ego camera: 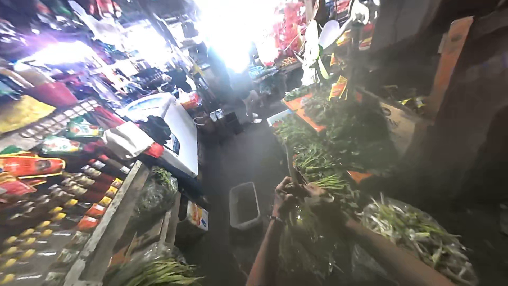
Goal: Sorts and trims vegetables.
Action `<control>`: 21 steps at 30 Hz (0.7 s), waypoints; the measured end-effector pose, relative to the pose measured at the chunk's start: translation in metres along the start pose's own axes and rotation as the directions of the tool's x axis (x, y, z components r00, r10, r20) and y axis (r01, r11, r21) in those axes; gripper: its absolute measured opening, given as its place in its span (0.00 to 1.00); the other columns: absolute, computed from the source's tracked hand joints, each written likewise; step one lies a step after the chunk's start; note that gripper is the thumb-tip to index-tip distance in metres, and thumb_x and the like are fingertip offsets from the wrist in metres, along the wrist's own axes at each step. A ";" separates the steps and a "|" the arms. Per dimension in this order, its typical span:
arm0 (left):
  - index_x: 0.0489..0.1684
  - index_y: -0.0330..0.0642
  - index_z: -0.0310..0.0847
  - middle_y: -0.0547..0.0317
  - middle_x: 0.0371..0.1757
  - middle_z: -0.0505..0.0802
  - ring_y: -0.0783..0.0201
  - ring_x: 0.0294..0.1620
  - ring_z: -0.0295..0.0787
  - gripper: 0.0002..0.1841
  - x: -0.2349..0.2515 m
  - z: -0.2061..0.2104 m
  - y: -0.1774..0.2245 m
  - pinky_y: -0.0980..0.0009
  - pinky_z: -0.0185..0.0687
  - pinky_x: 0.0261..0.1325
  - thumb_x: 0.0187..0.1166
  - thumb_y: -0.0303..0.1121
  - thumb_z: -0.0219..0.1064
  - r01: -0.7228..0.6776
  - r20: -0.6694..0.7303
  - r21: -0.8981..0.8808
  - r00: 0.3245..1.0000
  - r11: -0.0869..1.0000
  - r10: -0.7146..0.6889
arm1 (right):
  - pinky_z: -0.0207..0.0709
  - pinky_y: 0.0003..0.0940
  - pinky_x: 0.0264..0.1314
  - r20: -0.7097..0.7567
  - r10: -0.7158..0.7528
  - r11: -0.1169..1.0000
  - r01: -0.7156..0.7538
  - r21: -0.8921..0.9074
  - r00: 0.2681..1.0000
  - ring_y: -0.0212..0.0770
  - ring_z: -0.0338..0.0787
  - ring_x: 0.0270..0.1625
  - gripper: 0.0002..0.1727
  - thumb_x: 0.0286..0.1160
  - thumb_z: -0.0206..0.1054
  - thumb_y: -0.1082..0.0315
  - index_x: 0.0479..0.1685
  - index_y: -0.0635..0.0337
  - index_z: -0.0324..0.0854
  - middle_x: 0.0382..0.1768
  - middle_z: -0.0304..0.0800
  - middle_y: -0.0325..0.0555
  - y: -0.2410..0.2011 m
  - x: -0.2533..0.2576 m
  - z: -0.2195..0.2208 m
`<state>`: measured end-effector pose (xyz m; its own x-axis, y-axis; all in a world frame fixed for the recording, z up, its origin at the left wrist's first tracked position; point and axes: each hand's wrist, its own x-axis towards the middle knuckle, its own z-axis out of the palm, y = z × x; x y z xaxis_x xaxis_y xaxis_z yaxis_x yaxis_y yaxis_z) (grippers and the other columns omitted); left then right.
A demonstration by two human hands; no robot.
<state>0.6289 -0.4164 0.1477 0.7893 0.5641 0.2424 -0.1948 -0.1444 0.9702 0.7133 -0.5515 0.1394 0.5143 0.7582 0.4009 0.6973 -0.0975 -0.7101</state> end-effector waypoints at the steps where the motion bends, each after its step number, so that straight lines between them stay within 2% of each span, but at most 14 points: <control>1: 0.49 0.32 0.81 0.64 0.31 0.91 0.75 0.24 0.85 0.13 0.000 -0.001 0.000 0.76 0.83 0.27 0.66 0.18 0.66 0.020 0.013 -0.004 1.000 1.000 -0.020 | 0.85 0.52 0.58 0.016 -0.023 0.999 0.024 -0.023 1.000 0.56 0.93 0.50 0.17 0.80 0.64 0.68 0.62 0.66 0.88 0.52 0.91 0.62 0.002 0.000 -0.002; 3: 0.51 0.30 0.82 0.63 0.31 0.91 0.75 0.24 0.84 0.13 -0.001 -0.003 0.003 0.77 0.82 0.26 0.68 0.17 0.66 0.063 0.046 0.016 0.997 0.998 -0.064 | 0.87 0.54 0.53 0.064 -0.094 0.993 0.098 -0.069 0.993 0.57 0.93 0.47 0.15 0.79 0.64 0.68 0.57 0.66 0.90 0.50 0.91 0.62 0.009 0.004 -0.007; 5: 0.54 0.28 0.81 0.63 0.34 0.91 0.76 0.27 0.85 0.15 -0.001 -0.006 0.006 0.76 0.84 0.30 0.68 0.16 0.66 0.088 0.102 0.075 0.990 0.993 -0.095 | 0.85 0.56 0.56 0.158 -0.129 0.988 0.140 -0.061 0.979 0.59 0.93 0.49 0.14 0.80 0.64 0.68 0.55 0.66 0.89 0.52 0.90 0.63 0.014 0.008 -0.015; 8: 0.54 0.29 0.81 0.65 0.32 0.91 0.76 0.26 0.84 0.13 0.001 -0.008 0.007 0.77 0.83 0.29 0.71 0.19 0.67 0.122 0.183 0.133 0.972 0.984 -0.145 | 0.80 0.60 0.60 0.291 -0.169 0.978 0.197 -0.070 0.942 0.62 0.91 0.52 0.14 0.81 0.61 0.71 0.55 0.70 0.88 0.52 0.90 0.66 0.012 0.013 -0.030; 10: 0.57 0.31 0.80 0.64 0.37 0.91 0.76 0.29 0.86 0.16 0.002 -0.012 0.007 0.77 0.84 0.32 0.71 0.21 0.66 0.128 0.268 0.155 0.949 0.980 -0.166 | 0.80 0.62 0.60 0.313 -0.171 0.975 0.205 -0.081 0.934 0.63 0.91 0.54 0.14 0.80 0.62 0.71 0.55 0.70 0.88 0.52 0.90 0.66 0.012 0.014 -0.035; 13: 0.62 0.36 0.80 0.64 0.40 0.92 0.75 0.29 0.85 0.21 0.003 -0.014 0.004 0.76 0.84 0.31 0.67 0.24 0.68 0.104 0.343 0.144 0.927 0.984 -0.148 | 0.84 0.52 0.56 0.250 -0.164 0.980 0.187 -0.070 0.954 0.55 0.91 0.50 0.11 0.77 0.67 0.70 0.51 0.66 0.89 0.48 0.90 0.61 0.015 0.014 -0.037; 17: 0.49 0.40 0.85 0.67 0.29 0.91 0.75 0.22 0.82 0.16 -0.001 -0.015 -0.013 0.76 0.82 0.27 0.61 0.22 0.67 0.104 0.269 0.010 0.958 0.995 -0.103 | 0.84 0.57 0.49 0.317 -0.196 0.964 0.241 -0.109 0.928 0.57 0.91 0.45 0.11 0.69 0.74 0.72 0.49 0.65 0.90 0.47 0.89 0.61 0.009 0.019 -0.045; 19: 0.43 0.41 0.86 0.67 0.26 0.91 0.75 0.20 0.82 0.13 -0.003 -0.015 -0.021 0.77 0.81 0.25 0.61 0.21 0.68 0.128 0.231 -0.056 0.967 0.990 -0.112 | 0.82 0.58 0.53 0.349 -0.198 0.966 0.243 -0.090 0.916 0.57 0.91 0.48 0.11 0.68 0.74 0.74 0.48 0.66 0.90 0.50 0.89 0.60 0.008 0.027 -0.055; 20: 0.42 0.39 0.86 0.65 0.27 0.92 0.74 0.21 0.83 0.11 -0.004 -0.017 -0.026 0.76 0.82 0.26 0.63 0.20 0.68 0.142 0.218 -0.071 0.968 0.987 -0.124 | 0.82 0.53 0.55 0.299 -0.257 0.961 0.276 -0.024 0.919 0.53 0.91 0.49 0.09 0.71 0.72 0.74 0.48 0.68 0.89 0.49 0.90 0.59 0.021 0.032 -0.058; 21: 0.43 0.38 0.86 0.64 0.29 0.92 0.73 0.22 0.84 0.10 -0.007 -0.019 -0.031 0.76 0.83 0.27 0.64 0.20 0.69 0.150 0.210 -0.063 0.968 0.987 -0.134 | 0.83 0.41 0.54 0.161 -0.398 0.917 0.388 0.090 0.903 0.44 0.90 0.49 0.10 0.77 0.67 0.72 0.50 0.67 0.87 0.49 0.90 0.54 0.059 0.043 -0.046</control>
<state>0.6189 -0.4005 0.1164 0.9129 0.3947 0.1039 -0.1102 -0.0066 0.9939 0.7995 -0.5542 0.1415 0.1069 0.8275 0.5512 0.7941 0.2625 -0.5481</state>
